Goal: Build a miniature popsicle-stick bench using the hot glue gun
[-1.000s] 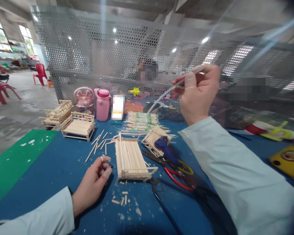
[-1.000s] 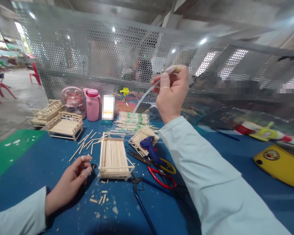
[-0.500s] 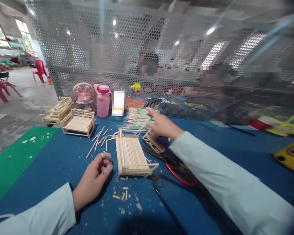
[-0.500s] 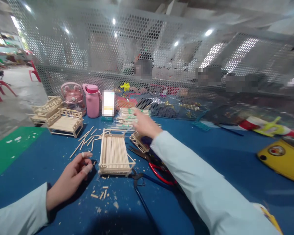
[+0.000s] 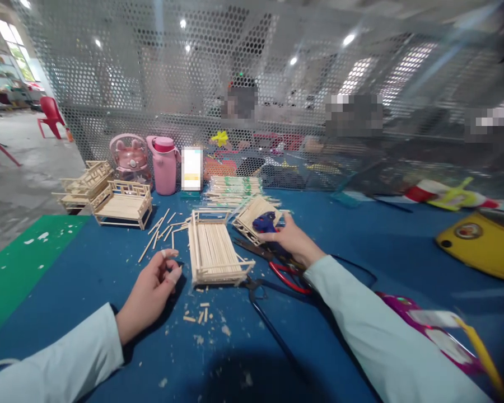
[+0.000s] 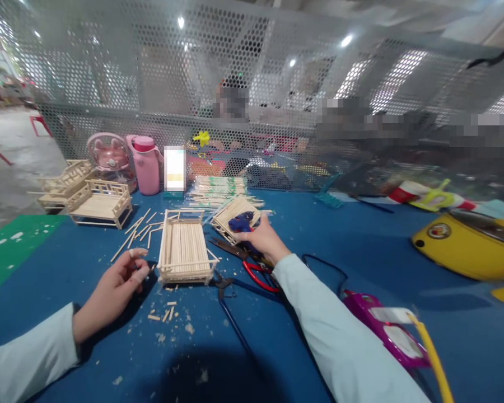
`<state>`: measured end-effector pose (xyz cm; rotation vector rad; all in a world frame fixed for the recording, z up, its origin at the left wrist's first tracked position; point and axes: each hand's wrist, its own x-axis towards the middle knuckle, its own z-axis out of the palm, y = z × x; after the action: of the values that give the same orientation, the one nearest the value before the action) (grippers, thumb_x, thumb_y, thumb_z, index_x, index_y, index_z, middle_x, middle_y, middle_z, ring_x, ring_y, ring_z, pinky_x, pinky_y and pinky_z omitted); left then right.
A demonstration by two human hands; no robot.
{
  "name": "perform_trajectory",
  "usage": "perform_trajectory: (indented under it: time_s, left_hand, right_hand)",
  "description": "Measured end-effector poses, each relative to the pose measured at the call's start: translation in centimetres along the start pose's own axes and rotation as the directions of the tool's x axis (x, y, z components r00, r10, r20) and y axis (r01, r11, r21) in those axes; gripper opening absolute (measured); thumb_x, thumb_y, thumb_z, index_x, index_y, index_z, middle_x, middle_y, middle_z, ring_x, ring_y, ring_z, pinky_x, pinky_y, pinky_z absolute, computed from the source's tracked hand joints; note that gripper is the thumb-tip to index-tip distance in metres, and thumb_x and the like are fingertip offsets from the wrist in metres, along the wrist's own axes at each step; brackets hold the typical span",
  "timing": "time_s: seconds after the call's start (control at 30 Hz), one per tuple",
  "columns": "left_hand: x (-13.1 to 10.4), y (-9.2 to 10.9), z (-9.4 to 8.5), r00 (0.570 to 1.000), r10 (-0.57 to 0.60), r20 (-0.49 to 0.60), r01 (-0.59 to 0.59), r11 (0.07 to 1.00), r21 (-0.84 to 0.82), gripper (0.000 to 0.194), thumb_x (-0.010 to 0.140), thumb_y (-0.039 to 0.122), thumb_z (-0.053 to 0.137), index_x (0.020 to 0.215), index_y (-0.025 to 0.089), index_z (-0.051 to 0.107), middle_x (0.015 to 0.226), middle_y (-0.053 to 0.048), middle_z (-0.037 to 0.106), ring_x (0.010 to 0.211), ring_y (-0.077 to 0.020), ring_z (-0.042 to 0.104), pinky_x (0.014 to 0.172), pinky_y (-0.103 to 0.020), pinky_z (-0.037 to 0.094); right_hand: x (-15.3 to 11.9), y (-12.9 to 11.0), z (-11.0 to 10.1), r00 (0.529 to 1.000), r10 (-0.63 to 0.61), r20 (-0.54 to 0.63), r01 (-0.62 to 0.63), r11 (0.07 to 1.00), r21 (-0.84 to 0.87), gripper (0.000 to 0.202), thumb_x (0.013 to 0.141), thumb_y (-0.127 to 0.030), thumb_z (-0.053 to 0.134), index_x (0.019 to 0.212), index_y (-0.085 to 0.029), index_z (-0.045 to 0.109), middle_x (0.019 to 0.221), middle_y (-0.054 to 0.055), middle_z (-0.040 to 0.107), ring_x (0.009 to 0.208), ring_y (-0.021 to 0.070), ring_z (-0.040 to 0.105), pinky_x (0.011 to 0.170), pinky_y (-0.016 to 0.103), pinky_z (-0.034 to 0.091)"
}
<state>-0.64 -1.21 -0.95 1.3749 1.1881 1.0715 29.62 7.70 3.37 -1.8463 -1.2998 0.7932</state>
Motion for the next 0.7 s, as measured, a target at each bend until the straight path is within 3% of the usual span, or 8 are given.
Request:
perform_trajectory:
  time_s: [0.1,0.23,0.4,0.5,0.57,0.7]
  left_hand:
    - [0.0,-0.1,0.0,1.0,-0.006,0.008,0.006,1.0,0.002,0.034,0.083,0.037,0.052,0.11,0.018,0.044,0.078,0.003,0.048,0.058,-0.008,0.044,0.054,-0.021,0.04]
    - [0.0,0.0,-0.1,1.0,0.0,0.021,0.0,1.0,0.009,0.034,0.083,0.037,0.051,0.111,0.018,0.044,0.077,0.003,0.048,0.058,-0.0079,0.044,0.055,-0.021,0.041]
    - [0.1,-0.1,-0.1,0.999,-0.006,0.043,0.006,1.0,0.009,0.035,0.083,0.038,0.051,0.111,0.018,0.043,0.078,0.003,0.048,0.058,-0.0076,0.043,0.054,-0.021,0.04]
    - [0.1,-0.2,-0.2,0.999,-0.001,0.05,0.0,1.0,0.025,0.035,0.084,0.038,0.051,0.111,0.018,0.044,0.078,0.003,0.048,0.058,-0.0077,0.043,0.055,-0.021,0.039]
    - [0.0,-0.2,-0.2,0.999,0.002,0.049,-0.004,1.0,0.03,0.035,0.084,0.038,0.05,0.111,0.018,0.043,0.079,0.003,0.049,0.059,-0.008,0.044,0.056,-0.022,0.04]
    - [-0.1,-0.2,-0.3,0.999,-0.007,0.046,0.006,0.999,0.032,0.036,0.084,0.039,0.05,0.112,0.018,0.043,0.079,0.003,0.048,0.06,-0.0083,0.044,0.056,-0.022,0.04]
  right_hand:
    - [-0.3,-1.3,-1.1,0.999,0.045,0.004,-0.045,0.998,0.035,0.093,0.052,-0.02,0.078,0.133,-0.014,0.034,0.112,0.014,0.067,0.09,0.0226,0.067,0.079,0.034,0.054]
    - [-1.8,-2.5,-5.0,0.991,0.126,0.044,-0.127,0.992,0.01,0.105,0.054,-0.019,0.076,0.143,-0.016,0.021,0.112,0.013,0.067,0.084,0.0235,0.068,0.073,0.035,0.055]
    - [-4.0,1.2,-9.5,0.979,0.186,0.088,-0.174,0.976,-0.132,0.094,0.054,-0.024,0.078,0.137,-0.014,0.036,0.113,0.015,0.067,0.102,0.0271,0.063,0.096,0.034,0.044]
    - [-4.8,4.1,-10.2,0.969,0.24,0.067,-0.212,0.935,-0.286,0.11,0.059,-0.039,0.076,0.147,-0.012,0.016,0.123,0.019,0.062,0.107,0.0298,0.062,0.099,0.037,0.042]
    - [-5.2,4.7,-10.1,0.968,0.25,0.013,-0.223,0.883,-0.414,0.113,0.065,-0.048,0.07,0.149,-0.009,0.005,0.131,0.022,0.055,0.111,0.0312,0.06,0.099,0.038,0.042]
    - [-5.7,2.5,-10.4,0.977,0.212,0.008,-0.16,0.758,-0.632,0.11,0.074,-0.049,0.064,0.149,-0.002,-0.001,0.135,0.026,0.05,0.117,0.0316,0.056,0.099,0.037,0.042]
